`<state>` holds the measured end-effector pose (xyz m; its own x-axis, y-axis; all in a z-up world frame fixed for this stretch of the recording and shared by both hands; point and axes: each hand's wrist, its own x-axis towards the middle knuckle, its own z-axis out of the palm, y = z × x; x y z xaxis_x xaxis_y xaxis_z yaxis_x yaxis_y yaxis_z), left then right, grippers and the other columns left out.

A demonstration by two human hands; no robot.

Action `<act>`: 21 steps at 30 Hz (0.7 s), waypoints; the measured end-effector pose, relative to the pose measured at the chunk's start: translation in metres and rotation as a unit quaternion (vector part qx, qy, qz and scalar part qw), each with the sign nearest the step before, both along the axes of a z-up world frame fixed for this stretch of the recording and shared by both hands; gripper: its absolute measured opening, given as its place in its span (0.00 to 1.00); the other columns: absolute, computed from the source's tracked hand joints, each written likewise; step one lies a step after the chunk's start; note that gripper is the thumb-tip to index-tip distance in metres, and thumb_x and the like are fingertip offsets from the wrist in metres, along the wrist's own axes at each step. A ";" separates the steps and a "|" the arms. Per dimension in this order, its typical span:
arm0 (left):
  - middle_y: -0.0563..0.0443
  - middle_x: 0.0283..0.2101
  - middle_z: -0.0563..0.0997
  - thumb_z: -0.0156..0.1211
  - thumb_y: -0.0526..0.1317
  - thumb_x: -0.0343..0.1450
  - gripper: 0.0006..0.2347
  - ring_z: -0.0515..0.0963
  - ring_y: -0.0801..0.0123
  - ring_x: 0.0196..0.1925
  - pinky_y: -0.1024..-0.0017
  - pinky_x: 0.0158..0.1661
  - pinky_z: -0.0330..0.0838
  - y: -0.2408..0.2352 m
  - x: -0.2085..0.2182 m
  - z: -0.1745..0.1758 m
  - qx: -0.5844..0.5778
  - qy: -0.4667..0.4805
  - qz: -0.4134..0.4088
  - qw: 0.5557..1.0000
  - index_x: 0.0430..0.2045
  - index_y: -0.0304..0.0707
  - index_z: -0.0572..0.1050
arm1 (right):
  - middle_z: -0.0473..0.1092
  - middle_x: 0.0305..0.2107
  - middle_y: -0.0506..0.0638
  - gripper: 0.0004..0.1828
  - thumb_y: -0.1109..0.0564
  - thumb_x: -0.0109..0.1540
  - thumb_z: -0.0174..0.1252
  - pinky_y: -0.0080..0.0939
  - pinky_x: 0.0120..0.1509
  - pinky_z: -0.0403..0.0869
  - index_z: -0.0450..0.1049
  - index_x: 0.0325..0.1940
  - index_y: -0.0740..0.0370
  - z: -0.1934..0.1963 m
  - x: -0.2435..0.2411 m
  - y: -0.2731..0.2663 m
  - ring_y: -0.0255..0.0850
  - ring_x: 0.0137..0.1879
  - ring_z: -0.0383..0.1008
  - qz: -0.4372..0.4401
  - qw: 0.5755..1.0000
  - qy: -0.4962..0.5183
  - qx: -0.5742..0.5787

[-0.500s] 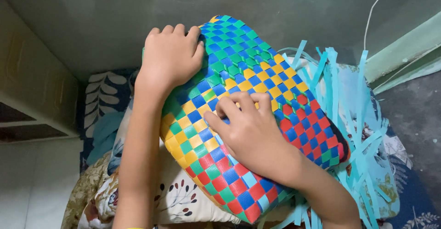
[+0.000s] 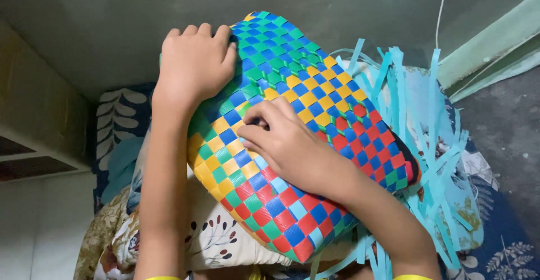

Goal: Manually weaving a plastic bag by interlacing colorful plastic strips.

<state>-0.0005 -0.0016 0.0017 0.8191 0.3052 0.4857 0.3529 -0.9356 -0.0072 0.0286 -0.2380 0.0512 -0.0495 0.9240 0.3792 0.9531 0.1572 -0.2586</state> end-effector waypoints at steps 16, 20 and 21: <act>0.45 0.35 0.81 0.37 0.50 0.81 0.19 0.79 0.50 0.35 0.54 0.36 0.67 0.001 0.000 -0.004 -0.007 -0.022 -0.006 1.000 0.47 0.40 0.77 | 0.79 0.38 0.49 0.03 0.62 0.68 0.58 0.47 0.47 0.62 0.77 0.43 0.58 0.008 0.003 -0.006 0.46 0.41 0.78 0.027 0.997 -0.069 0.032; 0.45 0.35 0.81 0.36 0.49 0.81 0.19 0.79 0.50 0.35 0.53 0.37 0.68 0.001 0.001 -0.005 -0.010 -0.030 -0.011 0.999 0.48 0.40 0.77 | 0.74 0.41 0.50 0.13 0.71 0.60 0.57 0.53 0.43 0.59 0.77 0.44 0.58 0.003 -0.001 -0.006 0.49 0.44 0.68 -0.003 0.984 -0.175 0.027; 0.45 0.35 0.81 0.36 0.49 0.81 0.19 0.79 0.49 0.35 0.53 0.37 0.68 0.001 0.001 -0.005 -0.015 -0.022 -0.010 1.000 0.48 0.40 0.77 | 0.73 0.41 0.50 0.11 0.70 0.61 0.57 0.54 0.43 0.59 0.77 0.43 0.58 0.003 -0.002 -0.006 0.50 0.45 0.67 -0.016 0.980 -0.195 0.025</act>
